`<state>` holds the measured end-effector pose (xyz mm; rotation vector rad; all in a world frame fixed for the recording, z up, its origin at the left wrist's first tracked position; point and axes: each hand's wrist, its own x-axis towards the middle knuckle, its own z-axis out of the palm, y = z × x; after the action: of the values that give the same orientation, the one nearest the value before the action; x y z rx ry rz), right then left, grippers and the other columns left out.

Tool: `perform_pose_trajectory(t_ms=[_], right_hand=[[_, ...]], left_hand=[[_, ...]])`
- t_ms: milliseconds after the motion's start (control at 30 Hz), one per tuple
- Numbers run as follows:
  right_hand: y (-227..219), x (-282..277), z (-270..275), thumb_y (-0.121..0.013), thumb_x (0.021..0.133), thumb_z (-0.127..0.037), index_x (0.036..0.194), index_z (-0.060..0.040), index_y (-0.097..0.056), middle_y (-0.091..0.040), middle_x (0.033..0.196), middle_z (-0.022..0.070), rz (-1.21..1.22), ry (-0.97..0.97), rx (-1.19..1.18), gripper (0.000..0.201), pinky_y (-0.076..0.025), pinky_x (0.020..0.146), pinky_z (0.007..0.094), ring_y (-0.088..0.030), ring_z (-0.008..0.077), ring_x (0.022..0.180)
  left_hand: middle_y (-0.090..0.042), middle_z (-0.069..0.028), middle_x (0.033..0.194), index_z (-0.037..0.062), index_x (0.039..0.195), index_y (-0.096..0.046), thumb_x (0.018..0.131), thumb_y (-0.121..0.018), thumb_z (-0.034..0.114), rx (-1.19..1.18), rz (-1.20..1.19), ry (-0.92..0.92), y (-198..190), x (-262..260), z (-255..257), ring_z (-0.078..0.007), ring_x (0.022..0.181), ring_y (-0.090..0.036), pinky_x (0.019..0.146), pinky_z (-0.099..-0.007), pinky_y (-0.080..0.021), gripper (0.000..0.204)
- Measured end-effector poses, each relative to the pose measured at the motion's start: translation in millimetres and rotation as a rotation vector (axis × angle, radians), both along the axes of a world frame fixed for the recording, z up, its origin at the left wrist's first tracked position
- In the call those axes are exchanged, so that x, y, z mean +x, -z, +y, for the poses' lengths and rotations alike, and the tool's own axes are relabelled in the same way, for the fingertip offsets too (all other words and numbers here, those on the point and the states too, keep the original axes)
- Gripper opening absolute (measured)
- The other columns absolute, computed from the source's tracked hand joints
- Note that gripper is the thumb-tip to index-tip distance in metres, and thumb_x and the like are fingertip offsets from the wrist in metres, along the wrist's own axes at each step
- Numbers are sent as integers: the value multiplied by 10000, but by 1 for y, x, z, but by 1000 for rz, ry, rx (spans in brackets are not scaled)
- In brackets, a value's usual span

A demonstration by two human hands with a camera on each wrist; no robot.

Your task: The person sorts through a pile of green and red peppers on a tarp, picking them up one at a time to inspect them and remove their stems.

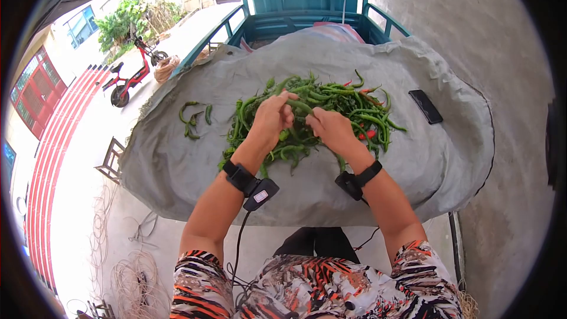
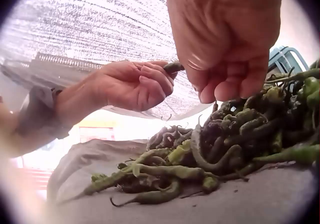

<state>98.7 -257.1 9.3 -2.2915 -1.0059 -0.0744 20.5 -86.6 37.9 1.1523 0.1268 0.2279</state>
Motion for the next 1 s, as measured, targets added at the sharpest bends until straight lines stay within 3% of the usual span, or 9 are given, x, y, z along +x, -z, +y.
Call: perform_pose_trajectory(t_ms=[100, 133, 233, 267, 367, 600, 767, 867, 1000], right_hand=[[0, 12, -3, -548, 925, -228, 1019, -116, -657, -672, 853, 90, -134, 116, 91, 182, -488, 695, 404, -645, 301, 812], [2, 16, -1, -559, 911, -208, 1040, -117, -645, -659, 948, 91, -285, 148, 242, 179, -499, 730, 419, -644, 310, 868], [-1, 31, 6, -612, 886, -235, 1132, -138, -574, -602, 1131, 107, -339, 194, 204, 267, -514, 706, 464, -643, 354, 880], [-3, 32, 10, -648, 854, -209, 1188, -130, -529, -561, 1186, 107, -305, 205, 123, 364, -518, 712, 469, -641, 348, 915], [1, 35, 23, -664, 836, -203, 1203, -130, -520, -564, 1176, 120, -308, 222, -44, 401, -525, 716, 466, -651, 340, 881], [-3, 34, 19, -637, 833, -197, 1111, -149, -616, -608, 1105, 59, -356, 299, 66, 283, -521, 721, 442, -653, 313, 873], [1, 35, 5, -611, 848, -134, 1082, -121, -620, -605, 1057, 76, -415, 337, 400, 235, -518, 731, 394, -648, 289, 875], [-3, 47, -3, -607, 875, -85, 1084, -50, -602, -592, 1024, 95, -310, 317, 794, 212, -510, 732, 335, -639, 216, 905], [-12, 46, -5, -603, 911, -83, 1087, 7, -580, -589, 1024, 90, -15, 193, 936, 199, -501, 726, 285, -631, 145, 865]], left_hand=[[-482, 32, 653, 30, 1043, -593, 997, -498, 280, -106, -81, -186, 0, 3, 21, -94, 579, -482, 503, -247, -390, 271], [-523, 9, 745, 45, 1152, -523, 997, -523, 283, -153, -112, -170, 7, 8, 41, -92, 616, -459, 546, -253, -410, 284], [-606, -51, 871, 45, 1228, -452, 977, -576, 264, -400, -19, -406, 2, 15, 61, -90, 598, -473, 531, -259, -438, 355], [-630, -107, 968, 32, 1318, -378, 937, -626, 218, -327, 25, -476, 6, 14, 62, -93, 577, -480, 522, -272, -451, 490], [-569, -108, 901, -4, 1466, -185, 881, -640, 131, 53, 37, -614, 7, 5, 36, -109, 555, -483, 501, -277, -425, 753], [-625, -44, 906, -2, 1217, -550, 889, -593, 153, 458, 15, -98, 8, -4, 1, -88, 638, -542, 597, -234, -440, 366], [-624, -47, 931, 0, 1200, -553, 919, -564, 171, 454, -14, -40, 9, 4, -11, -91, 668, -560, 609, -235, -447, 330], [-623, -50, 945, 0, 1214, -544, 928, -563, 183, 400, -23, -24, 9, 7, -15, -92, 679, -561, 618, -234, -448, 340], [-624, -65, 956, -11, 1248, -522, 936, -575, 219, 393, -24, -6, 11, 8, -21, -94, 678, -560, 611, -235, -448, 391]])
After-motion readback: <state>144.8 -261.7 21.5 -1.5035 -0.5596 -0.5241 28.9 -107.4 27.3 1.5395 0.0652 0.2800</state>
